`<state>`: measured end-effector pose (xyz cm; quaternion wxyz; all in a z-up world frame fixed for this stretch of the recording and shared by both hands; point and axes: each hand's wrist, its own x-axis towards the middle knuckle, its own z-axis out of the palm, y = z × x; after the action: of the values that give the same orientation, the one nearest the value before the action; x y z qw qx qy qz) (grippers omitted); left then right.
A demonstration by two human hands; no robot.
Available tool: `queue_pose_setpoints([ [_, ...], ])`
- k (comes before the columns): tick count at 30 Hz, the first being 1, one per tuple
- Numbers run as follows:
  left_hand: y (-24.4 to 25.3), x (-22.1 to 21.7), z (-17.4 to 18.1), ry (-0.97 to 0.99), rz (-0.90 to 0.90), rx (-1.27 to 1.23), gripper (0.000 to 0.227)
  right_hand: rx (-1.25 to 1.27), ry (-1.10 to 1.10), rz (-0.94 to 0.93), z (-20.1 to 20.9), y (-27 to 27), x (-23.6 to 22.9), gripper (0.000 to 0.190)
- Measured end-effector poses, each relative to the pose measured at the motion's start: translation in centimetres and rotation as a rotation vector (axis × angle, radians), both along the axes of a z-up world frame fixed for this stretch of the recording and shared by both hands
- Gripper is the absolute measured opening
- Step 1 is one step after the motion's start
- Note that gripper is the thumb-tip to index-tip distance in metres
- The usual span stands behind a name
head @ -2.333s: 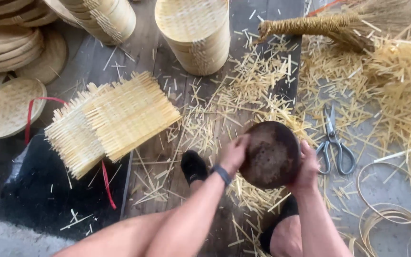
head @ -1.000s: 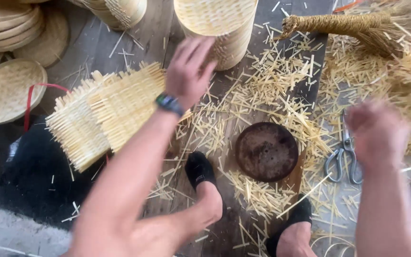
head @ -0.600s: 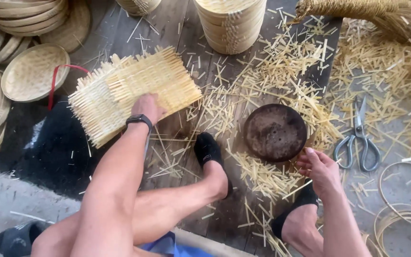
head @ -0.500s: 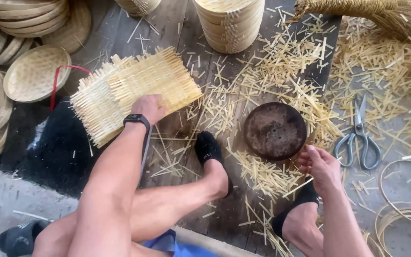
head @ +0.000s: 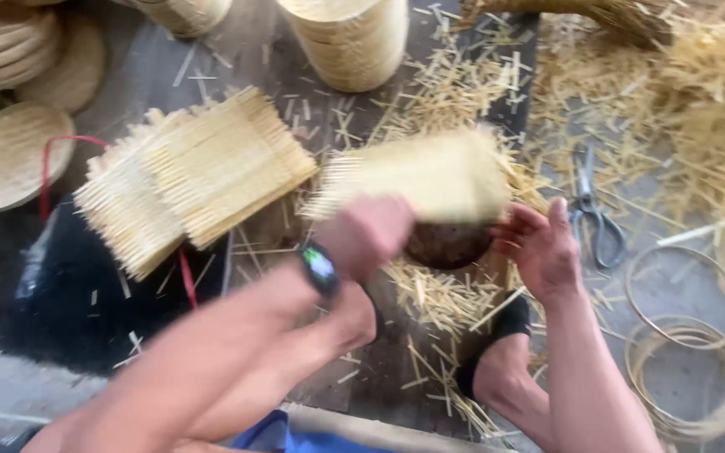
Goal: Weaving a round bamboo frame and using scissors to trim excess strips for basket production.
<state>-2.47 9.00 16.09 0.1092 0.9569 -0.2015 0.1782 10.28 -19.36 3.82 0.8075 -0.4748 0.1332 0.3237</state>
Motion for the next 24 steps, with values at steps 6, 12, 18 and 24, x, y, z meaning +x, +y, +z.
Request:
queue_pose_setpoints([
  [6, -7.4, -2.2, -13.1, 0.015, -0.081, -0.139, 0.015, -0.663, -0.358, 0.266, -4.1, -0.8, 0.1, 0.034],
  [12, -0.3, 2.1, -18.8, 0.745, 1.076, -1.292, 0.068, -0.489, -0.196, 0.122, -3.8, 0.2, -0.2, 0.034],
  [18, 0.7, 2.0, -20.4, 0.913, 0.851, -1.599, 0.038, -0.639, -0.22, 0.132, -5.4, 0.0, -0.3, 0.034],
  [24, 0.3, 2.4, -19.2, 0.843, 0.838, -1.512, 0.051, -1.256, -0.466, -0.359, -10.8, -11.3, 3.8, 0.036],
])
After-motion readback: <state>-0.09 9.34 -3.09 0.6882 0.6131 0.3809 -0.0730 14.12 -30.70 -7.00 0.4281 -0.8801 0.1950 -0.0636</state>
